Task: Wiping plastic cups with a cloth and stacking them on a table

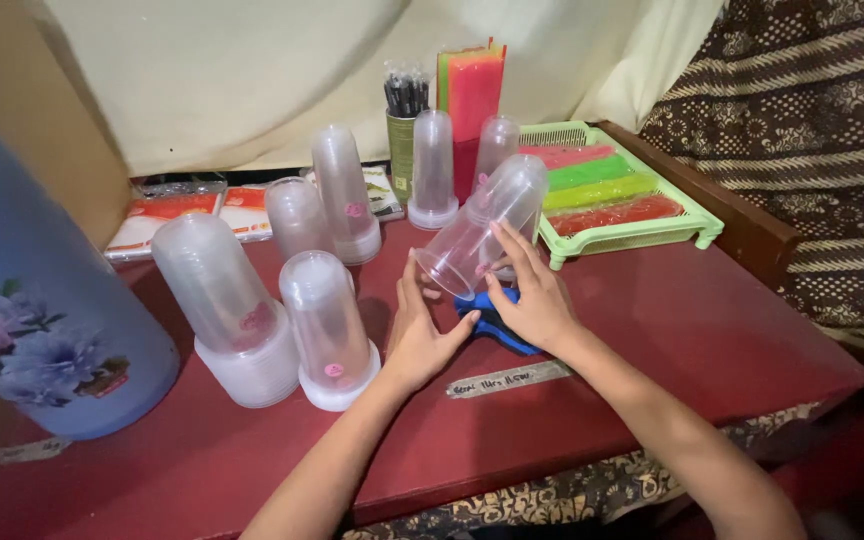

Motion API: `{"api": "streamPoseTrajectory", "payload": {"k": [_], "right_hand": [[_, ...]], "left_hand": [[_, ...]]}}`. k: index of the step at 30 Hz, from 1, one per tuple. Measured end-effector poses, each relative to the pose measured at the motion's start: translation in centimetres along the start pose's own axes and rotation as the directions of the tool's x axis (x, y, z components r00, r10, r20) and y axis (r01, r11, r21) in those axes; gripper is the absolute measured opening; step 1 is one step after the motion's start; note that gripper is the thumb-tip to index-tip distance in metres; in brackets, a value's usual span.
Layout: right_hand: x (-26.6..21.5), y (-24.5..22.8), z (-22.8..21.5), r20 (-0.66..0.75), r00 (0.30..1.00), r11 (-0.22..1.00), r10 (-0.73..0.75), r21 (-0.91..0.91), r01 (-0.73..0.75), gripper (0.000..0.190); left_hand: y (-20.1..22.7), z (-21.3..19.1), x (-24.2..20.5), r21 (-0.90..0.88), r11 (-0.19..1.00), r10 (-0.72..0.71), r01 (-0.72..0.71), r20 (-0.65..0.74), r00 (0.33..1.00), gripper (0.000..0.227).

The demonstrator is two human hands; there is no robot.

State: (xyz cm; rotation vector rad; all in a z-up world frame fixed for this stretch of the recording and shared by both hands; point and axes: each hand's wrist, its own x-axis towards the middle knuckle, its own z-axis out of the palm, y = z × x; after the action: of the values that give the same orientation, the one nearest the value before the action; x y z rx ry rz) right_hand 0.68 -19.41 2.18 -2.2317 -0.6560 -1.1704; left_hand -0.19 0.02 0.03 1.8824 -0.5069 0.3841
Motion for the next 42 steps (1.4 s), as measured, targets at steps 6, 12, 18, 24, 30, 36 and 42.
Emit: {"api": "streamPoseTrajectory", "payload": {"k": [6, 12, 18, 24, 30, 36, 42], "right_hand": [[0.3, -0.7, -0.4, 0.021, 1.000, 1.000, -0.006, -0.002, 0.006, 0.070], [-0.3, 1.0, 0.4, 0.008, 0.997, 0.994, -0.073, -0.078, 0.073, 0.071], [-1.0, 2.6, 1.9, -0.004, 0.987, 0.977, -0.163, -0.141, 0.161, 0.072], [-0.8, 1.0, 1.2, 0.000, 0.976, 0.966, -0.219, -0.139, 0.217, 0.069], [-1.0, 1.6, 1.5, -0.016, 0.974, 0.967, -0.227, -0.125, 0.223, 0.069], [-1.0, 1.6, 1.5, -0.023, 0.971, 0.963, -0.238, -0.139, 0.233, 0.070], [-0.9, 1.6, 1.4, -0.023, 0.967, 0.959, -0.254, -0.139, 0.249, 0.072]], "left_hand": [[-0.5, 0.2, 0.2, 0.011, 1.000, -0.017, 0.017, -0.015, 1.000, 0.120], [-0.2, 0.1, 0.4, 0.000, 1.000, -0.005, 0.005, -0.007, 1.000, 0.121], [1.0, -0.3, 0.0, -0.016, 1.000, -0.027, 0.027, -0.005, 1.000, 0.126], [0.9, -1.0, -0.2, 0.011, 0.999, -0.033, 0.033, -0.016, 0.999, 0.125], [1.0, -0.7, -0.4, 0.014, 1.000, -0.012, 0.012, -0.026, 1.000, 0.123], [1.4, -1.0, -0.4, 0.011, 0.999, -0.039, 0.039, -0.012, 0.999, 0.124], [0.8, -1.0, -0.2, 0.011, 0.999, -0.045, 0.045, -0.008, 0.999, 0.124]]}}
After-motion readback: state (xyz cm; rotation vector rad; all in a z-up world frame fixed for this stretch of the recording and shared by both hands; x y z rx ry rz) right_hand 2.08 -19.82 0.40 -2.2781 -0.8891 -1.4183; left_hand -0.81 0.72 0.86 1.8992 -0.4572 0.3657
